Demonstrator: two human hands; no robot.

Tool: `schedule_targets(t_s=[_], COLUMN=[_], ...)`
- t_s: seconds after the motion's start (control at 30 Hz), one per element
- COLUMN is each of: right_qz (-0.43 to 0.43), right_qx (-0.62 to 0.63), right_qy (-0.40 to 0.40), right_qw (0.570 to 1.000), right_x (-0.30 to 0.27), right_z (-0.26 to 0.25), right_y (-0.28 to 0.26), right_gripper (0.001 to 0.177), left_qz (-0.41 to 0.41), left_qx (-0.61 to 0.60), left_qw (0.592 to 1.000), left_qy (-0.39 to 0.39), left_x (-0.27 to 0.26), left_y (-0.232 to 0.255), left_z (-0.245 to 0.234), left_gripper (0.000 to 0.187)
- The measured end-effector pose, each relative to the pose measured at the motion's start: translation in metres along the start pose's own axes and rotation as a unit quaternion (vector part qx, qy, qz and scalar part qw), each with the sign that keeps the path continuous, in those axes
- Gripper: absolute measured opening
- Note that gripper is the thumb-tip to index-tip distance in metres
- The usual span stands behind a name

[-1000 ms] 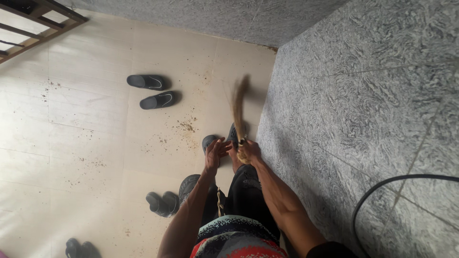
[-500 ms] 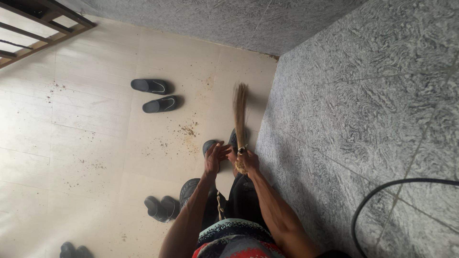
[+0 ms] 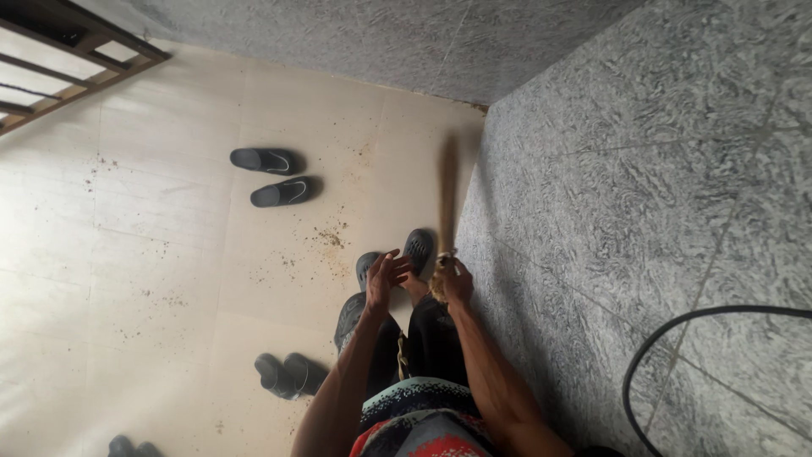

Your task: The person sweeps dirt across a tiled floor using a hand broom and then picks up several shoes by hand to move them.

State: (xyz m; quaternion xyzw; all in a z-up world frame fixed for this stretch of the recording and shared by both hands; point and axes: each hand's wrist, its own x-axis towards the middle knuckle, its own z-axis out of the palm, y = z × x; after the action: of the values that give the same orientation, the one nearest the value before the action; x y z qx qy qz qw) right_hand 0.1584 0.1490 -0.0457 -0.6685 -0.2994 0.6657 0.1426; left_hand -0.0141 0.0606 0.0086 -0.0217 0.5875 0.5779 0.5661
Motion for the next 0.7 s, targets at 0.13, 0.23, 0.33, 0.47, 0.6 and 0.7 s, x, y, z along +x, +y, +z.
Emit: schedule_targets(t_s=[0.13,0.23,0.33,0.47,0.6,0.7], right_qz=[0.022,0.037,0.022,-0.062,-0.004,0.034], right_qx=[-0.162,-0.159,-0.133,-0.147,0.014,-0.031], right_qy=[0.109,0.032,0.007,0.124,0.090,0.115], right_qw=[0.981,0.986,0.991,0.979,0.996,0.992], right_x=[0.048,0.075,0.073,0.052,0.051,0.081], right_z=[-0.023,-0.031,-0.036,-0.035,-0.025,-0.013], right_y=[-0.007,-0.023,-0.024,-0.014,-0.007,-0.018], right_gripper=[0.038,0.039,0.044,0.063,0.053,0.040], left_qz=[0.008,-0.002,0.017,0.000,-0.017,-0.035], left_qx=[0.004,-0.023,-0.021,0.001,0.026,0.028], left_qw=[1.000,1.000,0.999,0.999,0.998,0.998], left_qy=[-0.012,-0.014,-0.026,-0.039,-0.049,-0.054], left_x=[0.006,0.017,0.019,0.024,0.034,0.043], left_y=[-0.003,-0.001,-0.001,0.003,0.004,0.004], left_z=[0.013,0.023,0.028,0.034,0.034,0.031], left_gripper=[0.067,0.066,0.065,0.068,0.069,0.068])
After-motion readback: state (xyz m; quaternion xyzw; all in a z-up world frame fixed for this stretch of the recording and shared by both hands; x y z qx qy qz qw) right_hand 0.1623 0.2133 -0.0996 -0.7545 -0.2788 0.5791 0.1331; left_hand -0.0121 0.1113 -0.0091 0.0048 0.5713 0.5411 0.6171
